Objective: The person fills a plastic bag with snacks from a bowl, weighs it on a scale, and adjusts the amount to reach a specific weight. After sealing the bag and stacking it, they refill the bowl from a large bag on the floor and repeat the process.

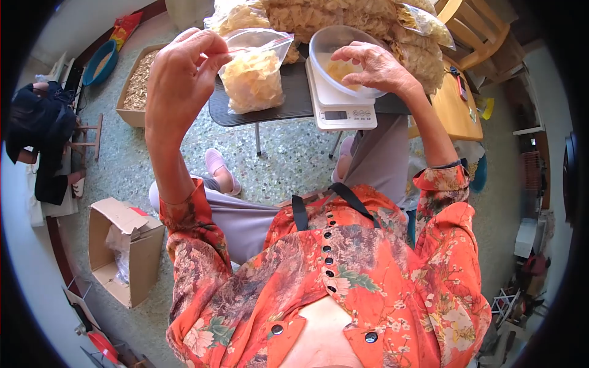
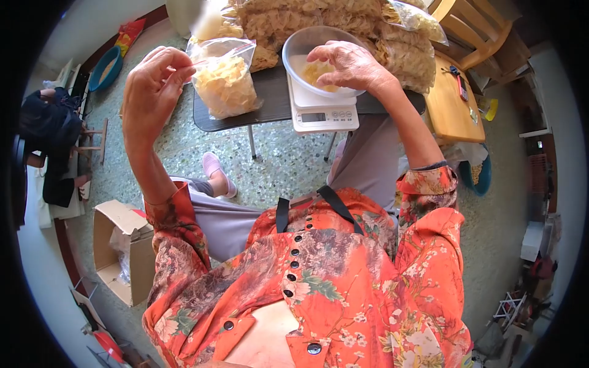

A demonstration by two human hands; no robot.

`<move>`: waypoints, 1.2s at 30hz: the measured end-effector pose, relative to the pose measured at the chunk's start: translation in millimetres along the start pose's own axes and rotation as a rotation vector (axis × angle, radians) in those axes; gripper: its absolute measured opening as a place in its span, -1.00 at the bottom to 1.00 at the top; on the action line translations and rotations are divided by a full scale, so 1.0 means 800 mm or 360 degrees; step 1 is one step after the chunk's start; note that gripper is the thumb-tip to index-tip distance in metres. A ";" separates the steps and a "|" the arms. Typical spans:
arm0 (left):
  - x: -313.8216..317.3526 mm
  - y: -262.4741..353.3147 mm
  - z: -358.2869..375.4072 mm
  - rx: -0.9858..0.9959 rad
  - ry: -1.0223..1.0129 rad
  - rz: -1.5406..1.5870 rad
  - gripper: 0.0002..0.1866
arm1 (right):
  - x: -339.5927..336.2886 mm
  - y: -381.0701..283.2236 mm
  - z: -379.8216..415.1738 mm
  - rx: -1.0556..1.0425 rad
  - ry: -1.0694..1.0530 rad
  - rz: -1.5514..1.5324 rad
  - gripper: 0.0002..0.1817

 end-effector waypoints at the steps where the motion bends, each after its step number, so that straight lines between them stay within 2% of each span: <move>1: 0.001 -0.001 -0.001 -0.0006 0.0013 0.0036 -0.93 | 0.006 0.003 -0.004 -0.0026 0.0027 0.0077 -0.45; 4: 0.001 -0.001 -0.001 0.0003 0.0024 0.0068 -0.94 | 0.017 0.002 -0.012 -0.0040 0.0077 0.0218 -0.44; 7: -0.001 0.004 -0.003 -0.0033 0.0027 0.0101 -0.93 | 0.020 0.001 -0.017 0.0120 -0.0005 0.0253 -0.50; 9: -0.002 0.007 -0.003 -0.0076 0.0023 0.0128 -0.91 | 0.024 0.005 -0.020 -0.0027 0.0088 0.0357 -0.66; 10: -0.001 0.007 -0.003 -0.0062 0.0037 0.0128 -0.91 | 0.025 0.008 -0.021 -0.0016 0.0093 0.0361 -0.66; 13: -0.001 0.010 -0.003 -0.0039 0.0048 0.0142 -0.92 | 0.026 0.015 -0.026 -0.0089 0.0290 0.0226 -0.80; 16: -0.002 0.006 -0.002 -0.0024 0.0014 0.0104 -0.93 | 0.013 0.020 -0.020 0.0085 0.0316 0.0006 -0.80; 22: 0.001 0.009 -0.002 -0.0036 -0.0034 0.0040 -0.93 | -0.008 0.025 0.003 0.0182 0.0356 -0.0515 -0.85; 25: 0.004 0.014 -0.003 -0.0018 0.0003 0.0081 -0.92 | -0.011 0.023 0.005 0.0037 0.0612 -0.0934 -0.81; 26: 0.006 0.016 -0.003 0.0001 0.0037 0.0139 -0.92 | -0.014 0.020 0.005 0.0028 0.0610 -0.0928 -0.81; 28: 0.010 0.016 -0.004 0.0022 0.0043 0.0108 -0.93 | -0.029 -0.006 0.004 -0.0189 0.0777 -0.1282 -0.81; 32: 0.017 0.020 -0.004 0.0050 0.0056 0.0114 -0.94 | -0.052 -0.061 -0.013 -0.0346 0.0795 -0.1478 -0.76; 33: 0.017 0.022 -0.004 0.0023 0.0040 0.0131 -0.93 | -0.062 -0.113 -0.008 -0.0499 0.0783 -0.1718 -0.86; 34: 0.016 0.023 -0.004 0.0018 0.0046 0.0127 -0.93 | -0.058 -0.124 -0.021 -0.0506 0.0777 -0.1717 -0.86; 36: 0.015 0.024 -0.004 0.0060 0.0026 0.0099 -0.93 | -0.047 -0.140 -0.041 -0.0824 0.0813 -0.1656 -0.97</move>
Point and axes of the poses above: each hand's wrist, its own z-axis away from the middle knuckle, its own x-axis out of the palm, y = z × x, the point moved 1 cm from there along -z, towards the middle knuckle, and after that the axes turned 12 degrees about -y, right-handed, at the moved point
